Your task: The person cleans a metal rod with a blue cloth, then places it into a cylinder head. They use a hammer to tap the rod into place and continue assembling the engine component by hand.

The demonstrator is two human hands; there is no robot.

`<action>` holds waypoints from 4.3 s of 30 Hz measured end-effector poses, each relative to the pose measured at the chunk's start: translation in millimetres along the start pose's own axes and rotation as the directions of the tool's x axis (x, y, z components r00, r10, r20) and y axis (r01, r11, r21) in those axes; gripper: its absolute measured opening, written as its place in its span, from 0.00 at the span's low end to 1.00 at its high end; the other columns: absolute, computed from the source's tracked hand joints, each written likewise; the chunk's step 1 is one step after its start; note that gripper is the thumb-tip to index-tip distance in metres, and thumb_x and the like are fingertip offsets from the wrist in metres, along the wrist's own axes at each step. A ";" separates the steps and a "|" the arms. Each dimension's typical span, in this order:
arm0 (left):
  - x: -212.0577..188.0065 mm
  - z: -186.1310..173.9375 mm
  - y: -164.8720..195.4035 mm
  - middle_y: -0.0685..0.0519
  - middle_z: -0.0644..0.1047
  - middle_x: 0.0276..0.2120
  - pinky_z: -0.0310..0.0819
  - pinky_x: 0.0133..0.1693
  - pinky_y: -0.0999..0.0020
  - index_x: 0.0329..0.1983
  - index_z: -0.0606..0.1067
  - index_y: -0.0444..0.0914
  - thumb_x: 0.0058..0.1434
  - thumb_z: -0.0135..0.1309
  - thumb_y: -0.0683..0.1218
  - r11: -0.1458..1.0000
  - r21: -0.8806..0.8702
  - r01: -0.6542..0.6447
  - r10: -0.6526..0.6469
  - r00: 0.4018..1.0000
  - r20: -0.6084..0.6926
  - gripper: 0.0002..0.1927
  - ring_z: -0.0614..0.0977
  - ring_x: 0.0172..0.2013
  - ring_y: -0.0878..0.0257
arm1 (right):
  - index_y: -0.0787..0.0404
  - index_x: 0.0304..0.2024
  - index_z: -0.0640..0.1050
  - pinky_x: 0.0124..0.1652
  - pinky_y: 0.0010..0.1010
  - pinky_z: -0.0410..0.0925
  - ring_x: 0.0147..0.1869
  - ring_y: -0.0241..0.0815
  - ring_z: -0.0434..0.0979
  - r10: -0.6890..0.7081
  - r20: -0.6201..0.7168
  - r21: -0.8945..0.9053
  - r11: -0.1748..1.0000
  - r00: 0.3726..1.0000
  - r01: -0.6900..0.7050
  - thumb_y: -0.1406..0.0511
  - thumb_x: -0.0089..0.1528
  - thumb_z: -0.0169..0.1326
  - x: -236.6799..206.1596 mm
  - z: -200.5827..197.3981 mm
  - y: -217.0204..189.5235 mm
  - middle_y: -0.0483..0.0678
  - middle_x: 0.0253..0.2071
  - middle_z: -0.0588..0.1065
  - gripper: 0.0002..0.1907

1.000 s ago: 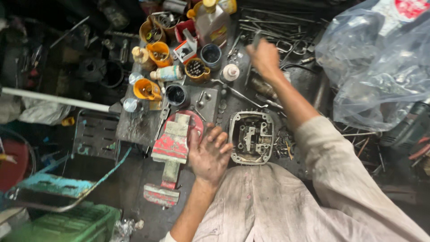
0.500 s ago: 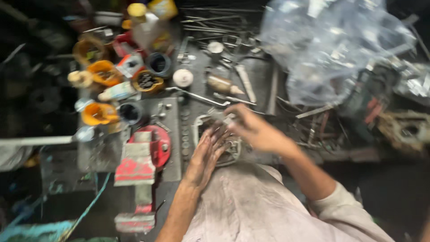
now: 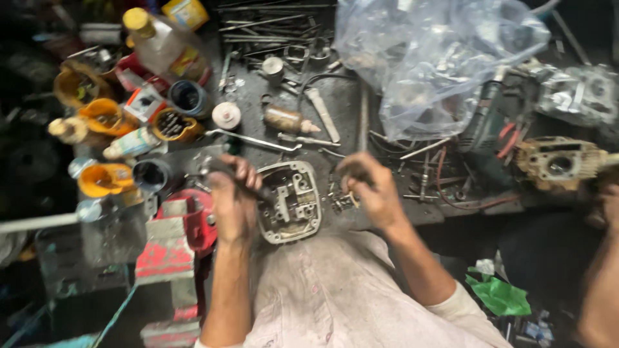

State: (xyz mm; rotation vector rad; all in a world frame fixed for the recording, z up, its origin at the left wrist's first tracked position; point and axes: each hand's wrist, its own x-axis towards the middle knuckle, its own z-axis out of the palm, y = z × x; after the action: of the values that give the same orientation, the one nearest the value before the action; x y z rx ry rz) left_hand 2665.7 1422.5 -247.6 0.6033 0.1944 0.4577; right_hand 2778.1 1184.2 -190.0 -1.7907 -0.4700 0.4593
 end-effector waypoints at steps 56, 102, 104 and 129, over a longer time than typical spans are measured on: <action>81.7 -26.6 -26.3 0.53 0.85 0.42 0.81 0.47 0.71 0.50 0.81 0.36 0.62 0.52 0.32 0.561 0.827 0.022 -0.305 0.935 0.182 0.16 0.86 0.44 0.65 | 0.63 0.65 0.67 0.15 0.24 0.63 0.22 0.34 0.69 0.360 0.131 0.411 0.828 0.924 -0.381 0.63 0.63 0.58 109.6 -72.3 30.1 0.51 0.44 0.75 0.30; 84.4 -6.8 -10.3 0.48 0.84 0.46 0.80 0.50 0.66 0.46 0.82 0.35 0.57 0.55 0.32 0.492 0.864 -0.109 -0.213 0.947 0.240 0.15 0.86 0.47 0.57 | 0.56 0.49 0.63 0.12 0.25 0.66 0.17 0.36 0.72 0.393 0.539 0.093 0.851 0.745 -0.517 0.61 0.64 0.50 134.7 6.7 -96.5 0.52 0.29 0.74 0.15; 82.8 -4.6 -8.0 0.49 0.84 0.45 0.80 0.47 0.67 0.47 0.82 0.36 0.58 0.54 0.33 0.489 0.872 -0.020 -0.265 0.949 0.170 0.15 0.86 0.45 0.58 | 0.57 0.50 0.63 0.13 0.25 0.66 0.19 0.35 0.72 0.417 0.514 0.062 0.853 0.749 -0.518 0.61 0.65 0.50 132.5 9.0 -93.3 0.52 0.29 0.74 0.15; 79.8 -31.5 -25.1 0.48 0.80 0.46 0.76 0.53 0.63 0.47 0.80 0.32 0.61 0.62 0.40 0.441 0.887 -0.137 -0.174 0.956 0.235 0.12 0.82 0.49 0.57 | 0.58 0.51 0.63 0.16 0.26 0.67 0.24 0.38 0.75 0.269 0.495 0.161 0.906 0.826 -0.392 0.60 0.63 0.51 114.5 0.4 -95.8 0.54 0.33 0.76 0.18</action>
State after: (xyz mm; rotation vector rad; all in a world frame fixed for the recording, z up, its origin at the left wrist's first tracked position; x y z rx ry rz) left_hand 2735.4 1457.4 -291.3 1.7524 0.1467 0.1891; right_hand 2866.6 1269.7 -105.4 -1.5029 -0.3977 1.1644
